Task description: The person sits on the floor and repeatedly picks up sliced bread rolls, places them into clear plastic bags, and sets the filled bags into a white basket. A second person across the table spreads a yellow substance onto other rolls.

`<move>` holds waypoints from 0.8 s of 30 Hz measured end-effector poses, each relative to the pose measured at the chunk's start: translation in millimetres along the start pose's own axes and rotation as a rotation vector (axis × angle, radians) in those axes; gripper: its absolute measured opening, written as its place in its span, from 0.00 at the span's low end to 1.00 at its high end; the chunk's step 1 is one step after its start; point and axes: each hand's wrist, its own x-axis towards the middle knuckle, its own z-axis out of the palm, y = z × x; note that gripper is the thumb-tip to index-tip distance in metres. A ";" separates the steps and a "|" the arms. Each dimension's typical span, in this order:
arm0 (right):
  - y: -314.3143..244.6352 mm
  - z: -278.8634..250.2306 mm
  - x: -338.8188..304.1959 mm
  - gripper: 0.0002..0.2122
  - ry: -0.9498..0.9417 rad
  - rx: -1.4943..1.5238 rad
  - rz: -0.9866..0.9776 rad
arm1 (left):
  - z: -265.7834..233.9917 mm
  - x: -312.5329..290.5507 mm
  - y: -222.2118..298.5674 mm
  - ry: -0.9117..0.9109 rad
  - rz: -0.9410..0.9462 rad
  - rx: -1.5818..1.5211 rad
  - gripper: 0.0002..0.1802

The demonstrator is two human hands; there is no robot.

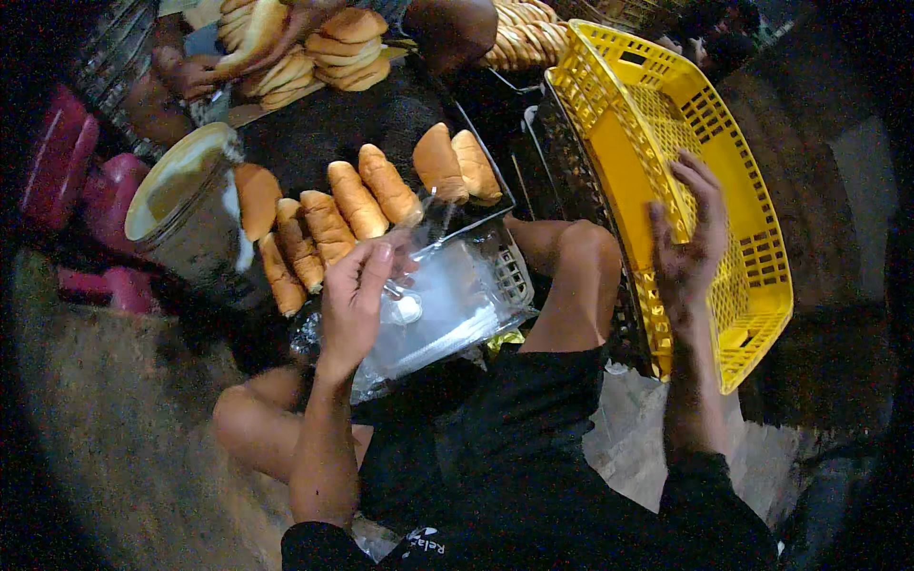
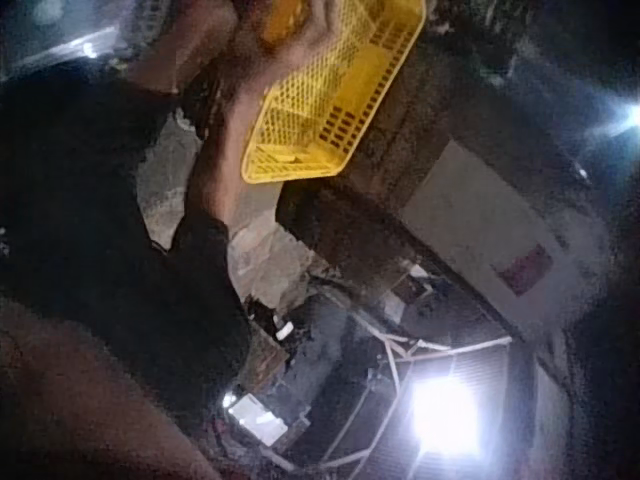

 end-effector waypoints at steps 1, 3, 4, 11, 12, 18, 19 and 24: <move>-21.1 18.5 4.8 0.24 -0.068 0.294 0.066 | 0.0 0.0 4.6 -0.035 -0.030 -0.047 0.22; -51.0 67.6 1.2 0.25 -0.446 0.781 0.262 | -0.1 -3.1 12.7 -0.106 -0.018 -0.091 0.22; -66.3 83.0 -0.4 0.20 -0.558 0.886 0.269 | -3.6 0.0 16.7 -0.161 -0.021 -0.102 0.21; -84.0 116.6 -3.4 0.02 -0.091 0.693 -0.028 | -2.6 -5.1 -21.4 0.249 0.126 0.325 0.38; -81.6 115.0 -6.3 0.04 -0.080 0.733 -0.016 | 0.0 1.2 -15.7 -0.139 -0.110 0.085 0.42; -67.0 94.7 -39.0 0.08 -0.099 1.028 0.396 | 39.0 21.5 -14.0 0.166 -0.203 -0.942 0.29; -65.3 92.6 -43.9 0.08 -0.092 1.041 0.441 | 40.2 26.1 -11.5 0.216 -0.164 -0.839 0.25; -85.5 111.5 -66.7 0.16 -0.343 1.584 0.902 | 23.5 29.0 -10.9 0.335 -0.115 -0.494 0.19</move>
